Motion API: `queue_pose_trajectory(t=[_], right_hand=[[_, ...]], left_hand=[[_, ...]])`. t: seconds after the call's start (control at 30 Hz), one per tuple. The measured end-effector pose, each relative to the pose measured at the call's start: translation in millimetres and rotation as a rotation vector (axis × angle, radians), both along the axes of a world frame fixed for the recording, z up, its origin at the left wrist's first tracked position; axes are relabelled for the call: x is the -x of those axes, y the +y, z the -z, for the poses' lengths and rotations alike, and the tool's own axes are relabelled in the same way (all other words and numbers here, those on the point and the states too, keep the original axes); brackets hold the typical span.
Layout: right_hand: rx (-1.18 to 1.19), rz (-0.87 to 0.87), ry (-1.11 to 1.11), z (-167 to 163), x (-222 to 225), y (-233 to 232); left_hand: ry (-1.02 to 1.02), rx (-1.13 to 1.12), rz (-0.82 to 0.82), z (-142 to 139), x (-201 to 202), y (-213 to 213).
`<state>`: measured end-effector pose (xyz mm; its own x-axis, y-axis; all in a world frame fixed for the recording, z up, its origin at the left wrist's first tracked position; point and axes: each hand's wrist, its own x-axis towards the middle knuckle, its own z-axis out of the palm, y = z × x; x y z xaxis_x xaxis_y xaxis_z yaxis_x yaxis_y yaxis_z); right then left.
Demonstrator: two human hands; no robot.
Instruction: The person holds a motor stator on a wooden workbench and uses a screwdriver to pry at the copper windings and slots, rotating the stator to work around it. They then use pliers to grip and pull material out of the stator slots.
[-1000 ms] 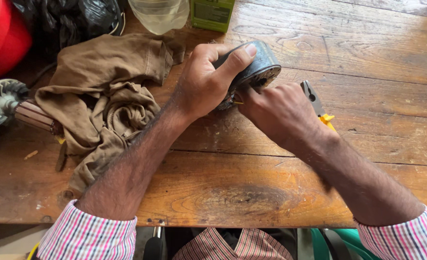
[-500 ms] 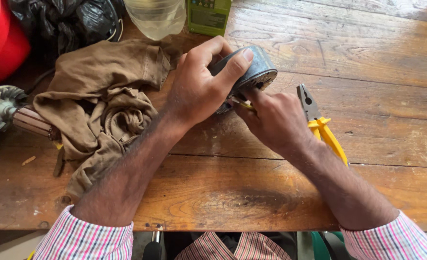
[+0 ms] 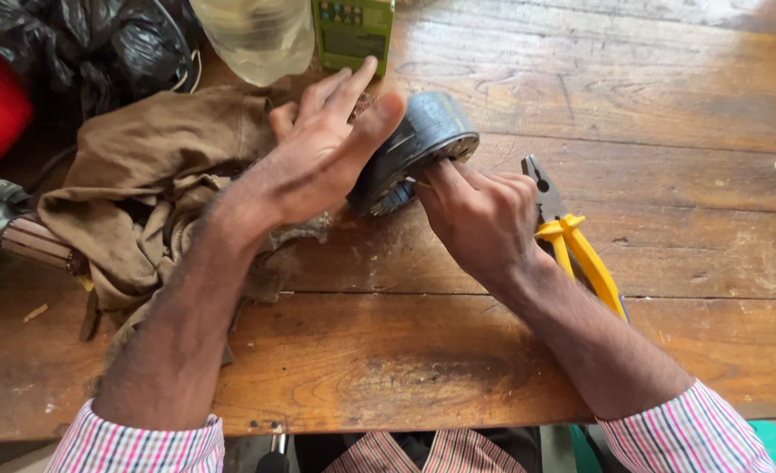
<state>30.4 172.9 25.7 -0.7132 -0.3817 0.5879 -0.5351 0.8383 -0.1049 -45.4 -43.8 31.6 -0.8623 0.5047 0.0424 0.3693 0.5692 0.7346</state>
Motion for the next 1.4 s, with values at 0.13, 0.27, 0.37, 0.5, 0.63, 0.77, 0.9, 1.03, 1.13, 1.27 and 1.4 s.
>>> queue_pose_trajectory(t=[0.13,0.27,0.37,0.5,0.63,0.77,0.9,1.03,1.13,1.27,1.4], right_hand=[[0.034,0.156,-0.335,-24,-11,1],[0.170,0.044,-0.663,-46,-17,9],[0.173,0.043,-0.570,-44,-18,11],[0.063,0.038,-0.487,-25,-6,6],[-0.166,-0.030,-0.434,-18,8,5],[-0.363,-0.048,-0.401,-20,14,0],[-0.586,-0.120,-0.258,-20,19,-3],[-0.519,-0.233,-0.126,-14,22,-2],[-0.415,-0.113,-0.272,-4,17,-3],[-0.290,-0.038,-0.321,8,14,-4],[-0.237,-0.025,-0.279,8,12,-6]], left_hand=[[-0.013,0.175,0.047,-1,8,-10],[0.022,0.155,0.072,-1,9,-16],[0.046,0.068,0.079,-3,9,-14],[0.020,-0.031,0.090,-4,3,-5],[0.032,-0.134,0.094,-4,4,-1],[0.036,-0.104,0.076,-2,4,-6],[0.038,-0.112,0.075,0,4,-7],[0.035,-0.112,0.071,1,5,-7],[0.038,-0.097,0.068,3,5,-7],[0.045,-0.100,0.068,5,5,-8],[0.052,-0.073,0.059,5,5,-7]])
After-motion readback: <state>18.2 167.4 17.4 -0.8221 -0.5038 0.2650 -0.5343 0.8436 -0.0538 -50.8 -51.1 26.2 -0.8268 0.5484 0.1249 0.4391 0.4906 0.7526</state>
